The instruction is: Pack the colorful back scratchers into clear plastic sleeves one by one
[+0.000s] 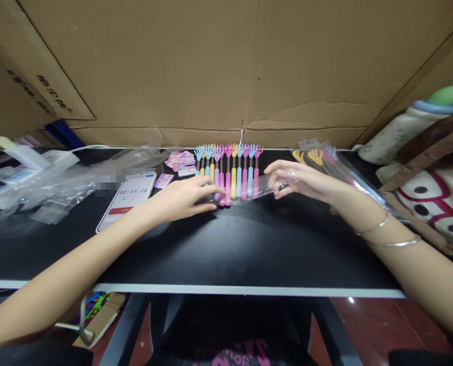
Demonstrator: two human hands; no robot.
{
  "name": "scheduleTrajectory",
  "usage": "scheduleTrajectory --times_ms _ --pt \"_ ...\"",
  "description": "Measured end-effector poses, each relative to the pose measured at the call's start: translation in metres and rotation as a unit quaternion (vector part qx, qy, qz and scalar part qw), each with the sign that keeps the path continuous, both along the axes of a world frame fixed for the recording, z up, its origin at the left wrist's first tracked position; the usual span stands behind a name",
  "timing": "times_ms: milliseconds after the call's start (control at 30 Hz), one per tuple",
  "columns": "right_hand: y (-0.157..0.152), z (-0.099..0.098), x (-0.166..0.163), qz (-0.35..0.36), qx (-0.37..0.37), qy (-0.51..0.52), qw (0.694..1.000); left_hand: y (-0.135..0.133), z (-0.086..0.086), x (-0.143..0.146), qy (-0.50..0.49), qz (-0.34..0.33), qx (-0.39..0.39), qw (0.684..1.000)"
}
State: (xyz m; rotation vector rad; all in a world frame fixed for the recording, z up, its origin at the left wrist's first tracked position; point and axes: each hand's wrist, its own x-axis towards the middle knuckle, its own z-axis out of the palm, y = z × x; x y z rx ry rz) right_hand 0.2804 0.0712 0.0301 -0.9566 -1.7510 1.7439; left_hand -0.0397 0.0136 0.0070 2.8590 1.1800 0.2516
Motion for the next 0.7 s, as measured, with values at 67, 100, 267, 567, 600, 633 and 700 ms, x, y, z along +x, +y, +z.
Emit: scheduleTrajectory --times_ms 67,100,267,567,600,633,700 --pt "-0.001 -0.003 -0.002 0.003 -0.005 -0.003 1.000 0.000 0.000 0.001 -0.001 0.002 -0.004 1.000" --pt "-0.002 -0.005 -0.003 0.004 -0.009 -0.005 1.000 0.000 0.000 0.001 -0.001 0.002 -0.003 1.000" --pt "-0.009 -0.012 -0.011 0.016 -0.008 -0.026 1.000 0.000 -0.002 0.001 -0.002 0.004 0.008 1.000" --pt "-0.014 -0.013 -0.021 -0.037 0.021 -0.054 0.998 -0.003 0.000 0.003 0.009 0.013 0.032 0.999" --pt "-0.014 -0.013 -0.021 -0.038 0.025 -0.056 0.997 -0.003 0.000 0.004 0.007 0.012 0.032 0.999" --pt "-0.014 -0.014 -0.022 -0.037 0.031 -0.059 0.997 -0.003 0.000 0.004 0.005 0.011 0.031 0.999" --pt "-0.015 -0.014 -0.023 -0.032 0.047 -0.067 0.996 -0.003 0.000 0.004 0.000 0.009 0.026 1.000"
